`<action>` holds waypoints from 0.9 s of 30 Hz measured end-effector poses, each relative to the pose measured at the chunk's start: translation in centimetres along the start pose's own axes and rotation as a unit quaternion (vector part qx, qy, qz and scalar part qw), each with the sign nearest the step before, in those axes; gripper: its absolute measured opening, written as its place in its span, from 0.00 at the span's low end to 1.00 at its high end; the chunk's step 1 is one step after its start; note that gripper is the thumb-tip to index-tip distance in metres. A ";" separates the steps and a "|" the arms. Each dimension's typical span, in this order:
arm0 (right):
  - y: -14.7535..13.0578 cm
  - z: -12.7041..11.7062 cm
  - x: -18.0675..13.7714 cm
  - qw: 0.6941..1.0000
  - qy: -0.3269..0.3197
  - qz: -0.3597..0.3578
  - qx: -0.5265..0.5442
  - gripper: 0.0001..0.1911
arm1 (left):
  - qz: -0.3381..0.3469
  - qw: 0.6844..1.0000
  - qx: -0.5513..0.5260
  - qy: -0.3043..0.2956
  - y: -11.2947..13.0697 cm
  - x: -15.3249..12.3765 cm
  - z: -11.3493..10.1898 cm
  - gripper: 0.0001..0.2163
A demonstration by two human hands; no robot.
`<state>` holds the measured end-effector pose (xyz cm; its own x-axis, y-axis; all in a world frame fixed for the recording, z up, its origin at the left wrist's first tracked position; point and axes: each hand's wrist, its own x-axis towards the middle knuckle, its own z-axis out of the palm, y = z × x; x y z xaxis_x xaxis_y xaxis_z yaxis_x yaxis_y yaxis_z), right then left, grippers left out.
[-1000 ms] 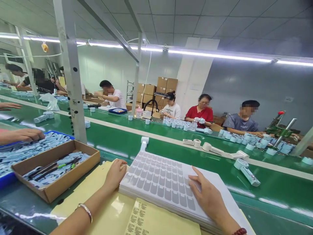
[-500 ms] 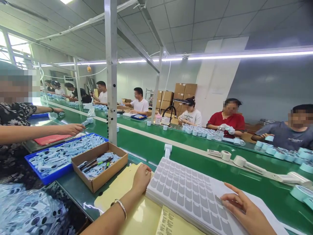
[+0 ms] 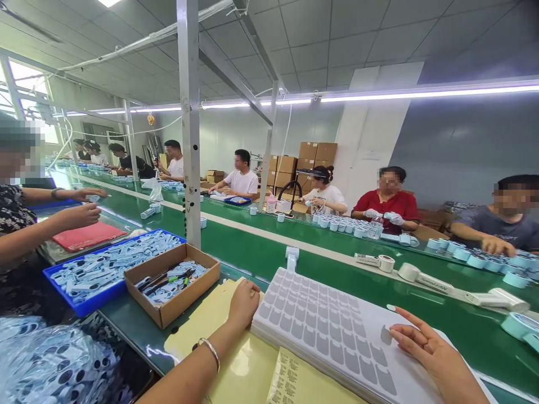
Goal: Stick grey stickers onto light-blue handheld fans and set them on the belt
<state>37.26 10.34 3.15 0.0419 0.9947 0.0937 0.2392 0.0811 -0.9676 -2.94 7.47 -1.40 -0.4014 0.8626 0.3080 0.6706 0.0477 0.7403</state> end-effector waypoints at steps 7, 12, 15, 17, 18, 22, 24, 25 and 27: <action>0.0 0.1 -0.3 0.999 0.003 0.025 -0.042 0.35 | -0.005 1.000 0.008 0.003 0.0 0.1 0.1 0.10; 0.2 -0.5 0.3 0.997 -0.030 0.057 -0.040 0.38 | -0.012 1.000 0.020 0.001 0.0 0.1 0.2 0.10; -0.1 -0.6 0.2 0.998 -0.025 0.053 -0.027 0.38 | -0.015 1.000 0.026 0.000 0.0 0.1 0.2 0.11; -0.5 -0.5 0.0 0.998 -0.024 0.050 -0.028 0.40 | -0.016 0.999 0.028 -0.001 0.1 0.0 0.1 0.11; -0.6 -0.5 -0.1 0.998 -0.023 0.049 -0.033 0.41 | -0.016 0.999 0.028 -0.001 0.1 0.0 0.1 0.11; -0.9 -0.1 -0.6 0.998 -0.012 0.040 -0.048 0.40 | -0.016 1.000 0.027 -0.004 0.2 0.1 0.1 0.11; -0.8 0.2 -0.8 0.999 -0.002 0.031 -0.044 0.39 | -0.016 1.000 0.026 -0.006 0.2 0.1 0.1 0.11; -0.7 0.3 -0.8 0.999 0.004 0.024 -0.036 0.39 | -0.015 1.000 0.026 -0.007 0.2 0.1 0.1 0.11; -0.6 0.6 -1.0 1.000 0.019 0.009 -0.018 0.38 | -0.014 1.000 0.026 -0.008 0.1 0.2 0.1 0.11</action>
<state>36.44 9.37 3.53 0.0821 0.9929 0.0863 0.2726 0.0609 -0.9602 -2.85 7.71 -1.30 -0.4105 0.8686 0.2777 0.6915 0.0979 0.7157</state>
